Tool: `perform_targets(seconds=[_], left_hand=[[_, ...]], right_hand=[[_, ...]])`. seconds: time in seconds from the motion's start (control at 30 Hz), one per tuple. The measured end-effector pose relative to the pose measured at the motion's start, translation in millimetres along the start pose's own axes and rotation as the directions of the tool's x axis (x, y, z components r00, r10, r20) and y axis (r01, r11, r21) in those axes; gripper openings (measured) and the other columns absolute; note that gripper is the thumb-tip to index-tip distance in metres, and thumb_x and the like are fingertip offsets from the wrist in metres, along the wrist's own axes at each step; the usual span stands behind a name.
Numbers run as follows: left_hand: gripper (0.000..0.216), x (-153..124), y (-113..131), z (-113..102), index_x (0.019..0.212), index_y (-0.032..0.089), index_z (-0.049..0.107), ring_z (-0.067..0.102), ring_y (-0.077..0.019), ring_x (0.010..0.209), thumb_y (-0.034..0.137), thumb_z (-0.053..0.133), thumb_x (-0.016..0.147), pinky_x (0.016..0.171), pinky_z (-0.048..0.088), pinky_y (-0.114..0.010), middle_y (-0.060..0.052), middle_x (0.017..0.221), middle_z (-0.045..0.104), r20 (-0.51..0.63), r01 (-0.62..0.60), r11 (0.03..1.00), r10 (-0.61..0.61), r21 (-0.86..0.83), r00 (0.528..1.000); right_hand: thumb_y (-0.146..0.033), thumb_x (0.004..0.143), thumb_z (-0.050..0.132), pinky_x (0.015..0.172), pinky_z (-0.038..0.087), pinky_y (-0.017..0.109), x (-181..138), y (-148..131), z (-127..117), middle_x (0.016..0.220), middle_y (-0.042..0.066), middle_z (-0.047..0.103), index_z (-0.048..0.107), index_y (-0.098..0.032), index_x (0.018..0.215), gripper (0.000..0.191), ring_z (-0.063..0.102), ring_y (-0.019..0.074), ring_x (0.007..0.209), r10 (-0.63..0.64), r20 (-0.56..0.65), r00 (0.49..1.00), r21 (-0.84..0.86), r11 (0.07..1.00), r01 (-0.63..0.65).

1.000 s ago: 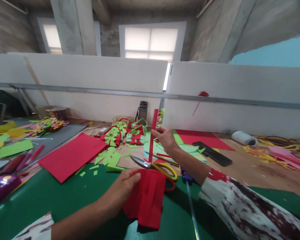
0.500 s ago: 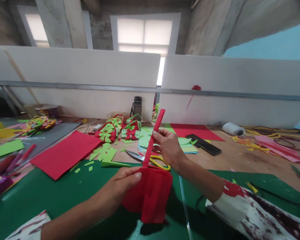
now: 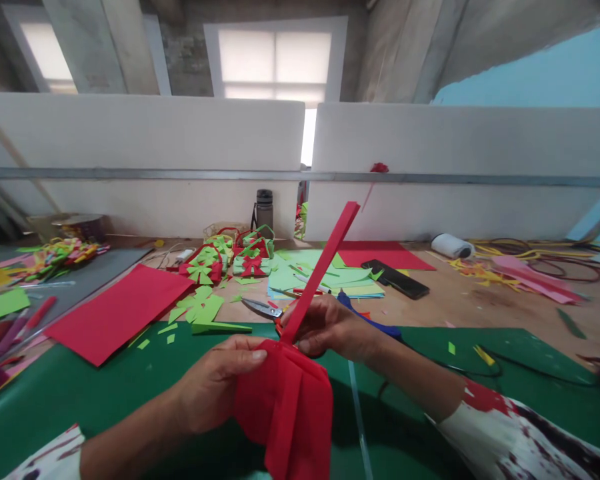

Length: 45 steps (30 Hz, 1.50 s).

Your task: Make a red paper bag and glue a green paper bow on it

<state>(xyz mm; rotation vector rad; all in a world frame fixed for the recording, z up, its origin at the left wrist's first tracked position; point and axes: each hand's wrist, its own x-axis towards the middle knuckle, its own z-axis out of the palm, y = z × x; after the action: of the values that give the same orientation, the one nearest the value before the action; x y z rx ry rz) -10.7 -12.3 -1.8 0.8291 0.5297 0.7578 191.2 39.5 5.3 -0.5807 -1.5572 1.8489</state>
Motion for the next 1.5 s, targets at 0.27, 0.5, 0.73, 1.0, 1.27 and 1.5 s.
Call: perform_targets(seconds=[0.27, 0.5, 0.73, 1.0, 1.27, 1.5], left_hand=[[0.026, 1.0, -2.2, -0.3, 0.086, 0.006, 0.074, 0.067, -0.0188, 0.070, 0.025, 0.068, 0.069, 0.069, 0.048, -0.024, -0.014, 0.082, 0.073, 0.046, 0.111, 0.994, -0.112, 0.012, 0.993], [0.028, -0.2, 1.7, 0.2, 0.092, 0.006, 0.072, 0.067, -0.0212, 0.072, 0.024, 0.066, 0.071, 0.067, 0.047, -0.027, -0.015, 0.083, 0.073, -0.038, 0.114, 0.990, -0.111, 0.088, 0.993], [0.027, -0.2, 5.9, 6.1, 0.098, 0.011, 0.070, 0.067, -0.0202, 0.071, 0.024, 0.063, 0.075, 0.065, 0.046, -0.025, -0.012, 0.086, 0.073, -0.157, 0.095, 0.990, -0.078, 0.101, 0.985], [0.026, 2.7, 4.8, 5.5, 0.092, 0.010, 0.072, 0.064, -0.0165, 0.061, 0.023, 0.064, 0.071, 0.060, 0.044, -0.024, -0.009, 0.075, 0.072, -0.181, 0.131, 0.983, -0.107, 0.128, 0.978], [0.022, 2.0, 1.9, 2.9, 0.089, 0.011, 0.071, 0.065, -0.0188, 0.070, 0.026, 0.061, 0.075, 0.067, 0.045, -0.027, -0.009, 0.079, 0.071, -0.135, 0.111, 0.971, -0.083, 0.210, 0.987], [0.020, 3.4, 0.9, 0.8, 0.086, 0.012, 0.071, 0.064, -0.0164, 0.069, 0.029, 0.063, 0.076, 0.062, 0.043, -0.023, -0.008, 0.084, 0.072, -0.159, 0.115, 0.957, -0.074, 0.268, 0.984]], right_hand=[[-0.026, 0.055, 0.083, 0.060, 0.048, 0.023, 1.2, -8.0, 2.4, 0.077, 0.001, 0.065, 0.071, -0.017, 0.082, 0.031, 0.060, 0.0126, 0.070, -0.010, 0.062, 0.998, -0.202, 0.979, 0.022], [-0.029, 0.059, 0.080, 0.059, 0.044, 0.024, 4.9, -7.4, -3.4, 0.062, 0.000, 0.063, 0.070, -0.014, 0.064, 0.019, 0.056, 0.0115, 0.061, -0.088, -0.193, 0.977, -0.345, 0.939, 0.016], [-0.038, 0.068, 0.072, 0.059, 0.047, 0.026, -2.1, -19.9, 10.2, 0.065, 0.003, 0.068, 0.070, -0.015, 0.069, 0.023, 0.059, 0.0132, 0.059, -0.079, -0.428, 0.900, -0.356, 0.930, -0.088], [-0.033, 0.069, 0.067, 0.056, 0.045, 0.024, 4.2, -25.0, 28.9, 0.067, 0.003, 0.069, 0.070, -0.014, 0.072, 0.019, 0.059, 0.0137, 0.060, -0.034, -0.401, 0.915, -0.459, 0.872, -0.169], [-0.031, 0.065, 0.067, 0.044, 0.035, 0.020, 4.3, -28.9, 30.4, 0.060, 0.001, 0.064, 0.068, -0.015, 0.065, 0.016, 0.051, 0.0097, 0.051, 0.005, -0.391, 0.920, -0.501, 0.837, -0.217], [-0.035, 0.068, 0.065, 0.044, 0.035, 0.021, 4.9, -21.5, 24.3, 0.061, 0.001, 0.062, 0.068, -0.014, 0.069, 0.021, 0.048, 0.0099, 0.051, 0.020, -0.366, 0.930, -0.549, 0.803, -0.233]])
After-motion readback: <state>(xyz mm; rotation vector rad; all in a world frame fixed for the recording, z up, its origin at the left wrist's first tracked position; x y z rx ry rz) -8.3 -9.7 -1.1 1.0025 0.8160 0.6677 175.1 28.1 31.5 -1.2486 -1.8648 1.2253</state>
